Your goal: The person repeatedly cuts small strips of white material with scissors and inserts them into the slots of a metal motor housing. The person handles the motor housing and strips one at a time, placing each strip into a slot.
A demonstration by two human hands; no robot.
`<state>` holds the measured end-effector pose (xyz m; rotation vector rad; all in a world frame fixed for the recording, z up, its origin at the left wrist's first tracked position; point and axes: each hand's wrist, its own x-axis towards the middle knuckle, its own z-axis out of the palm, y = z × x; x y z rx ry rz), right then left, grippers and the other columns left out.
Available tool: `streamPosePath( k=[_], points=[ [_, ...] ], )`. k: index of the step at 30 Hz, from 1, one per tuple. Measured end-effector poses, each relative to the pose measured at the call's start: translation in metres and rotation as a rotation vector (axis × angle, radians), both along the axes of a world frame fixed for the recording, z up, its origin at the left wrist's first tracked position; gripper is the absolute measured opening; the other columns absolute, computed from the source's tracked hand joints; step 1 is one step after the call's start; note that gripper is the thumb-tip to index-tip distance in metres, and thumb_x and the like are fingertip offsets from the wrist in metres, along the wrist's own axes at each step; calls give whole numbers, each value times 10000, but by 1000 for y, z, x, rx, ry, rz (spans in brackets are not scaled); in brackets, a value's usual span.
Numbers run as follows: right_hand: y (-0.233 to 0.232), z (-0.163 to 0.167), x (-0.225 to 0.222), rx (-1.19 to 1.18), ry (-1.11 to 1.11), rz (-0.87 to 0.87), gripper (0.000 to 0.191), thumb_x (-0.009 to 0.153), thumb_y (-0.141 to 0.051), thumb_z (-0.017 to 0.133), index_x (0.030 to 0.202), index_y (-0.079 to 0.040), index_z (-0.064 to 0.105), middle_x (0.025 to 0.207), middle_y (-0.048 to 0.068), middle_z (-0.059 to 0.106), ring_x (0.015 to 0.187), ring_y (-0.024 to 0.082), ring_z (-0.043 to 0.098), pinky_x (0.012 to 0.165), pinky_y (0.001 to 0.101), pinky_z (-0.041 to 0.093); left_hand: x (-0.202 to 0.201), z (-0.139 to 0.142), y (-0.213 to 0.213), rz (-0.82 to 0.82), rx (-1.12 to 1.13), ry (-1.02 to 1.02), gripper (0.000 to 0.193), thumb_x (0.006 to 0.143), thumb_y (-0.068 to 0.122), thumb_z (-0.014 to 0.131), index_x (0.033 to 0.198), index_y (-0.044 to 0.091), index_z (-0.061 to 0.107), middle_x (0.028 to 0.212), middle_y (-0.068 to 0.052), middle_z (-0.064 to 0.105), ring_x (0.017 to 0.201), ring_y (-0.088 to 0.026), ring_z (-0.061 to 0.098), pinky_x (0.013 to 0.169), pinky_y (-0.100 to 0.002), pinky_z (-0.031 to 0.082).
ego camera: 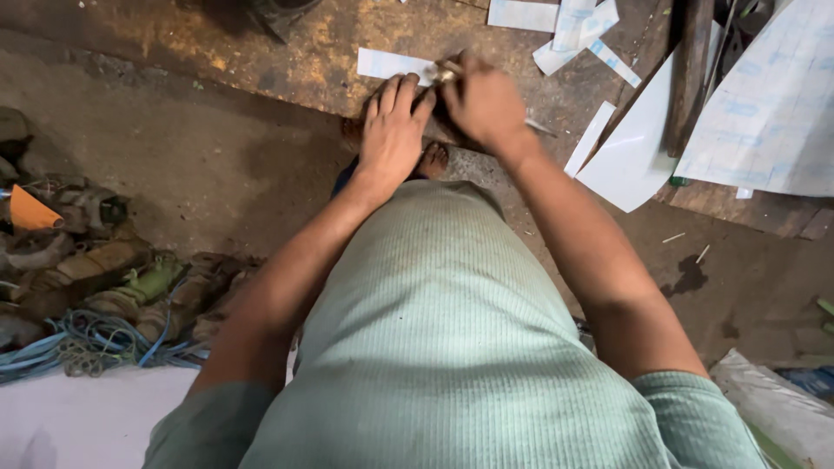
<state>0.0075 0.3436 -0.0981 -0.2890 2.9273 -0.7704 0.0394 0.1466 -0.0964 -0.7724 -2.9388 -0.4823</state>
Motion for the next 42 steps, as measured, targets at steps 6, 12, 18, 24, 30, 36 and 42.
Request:
streamPosePath(
  k=[6,12,18,24,30,36,42],
  points=[
    [-11,0,-18,220,117,53,271,943,-125,612,1207,-76,639,1106,198,707,1012,431,676,803,490,562,-3,1,3,22,-23,-17,290,996,181,567,1252,108,684,1431,-155,529,1366,-365,452,1129,-514,384],
    [0,21,-23,169,-96,114,282,993,-295,601,1183,-102,678,1089,210,708,986,428,672,848,478,551,-8,9,0,4,-25,51,378,947,146,576,1306,122,691,1397,-146,537,1334,-339,475,1083,-487,413],
    [-9,20,-29,254,40,118,264,968,-156,593,1198,-78,695,1125,234,710,1013,441,673,811,506,554,-14,15,9,13,-30,-6,260,949,174,609,1193,146,693,1386,-127,545,1250,-341,504,1007,-475,461],
    [4,40,-55,73,-275,-46,379,1086,-433,617,1139,-69,710,957,222,709,894,439,680,774,476,528,-38,21,4,-47,149,-40,270,987,176,627,1252,164,679,1229,-111,619,1105,-310,607,855,-418,543],
    [-8,80,-3,-978,-631,-426,159,964,-184,751,1005,-66,652,780,5,660,668,129,587,576,305,471,1,58,-21,-377,447,95,84,1014,188,675,1057,116,673,1134,-53,670,1022,-219,693,854,-313,583],
    [-14,97,25,-981,-117,-271,146,997,-98,767,1100,-25,692,844,-31,629,680,55,516,592,240,405,-4,101,-22,105,828,-214,315,994,318,778,1053,28,671,1068,-42,661,925,-156,698,807,-288,604],
    [-14,92,36,-960,-87,-287,131,1015,-84,761,1109,-26,691,838,-25,618,667,53,496,575,236,380,-20,104,-15,137,969,-403,221,973,258,778,1070,62,745,1022,-18,727,900,-161,719,774,-296,582]
  ],
)
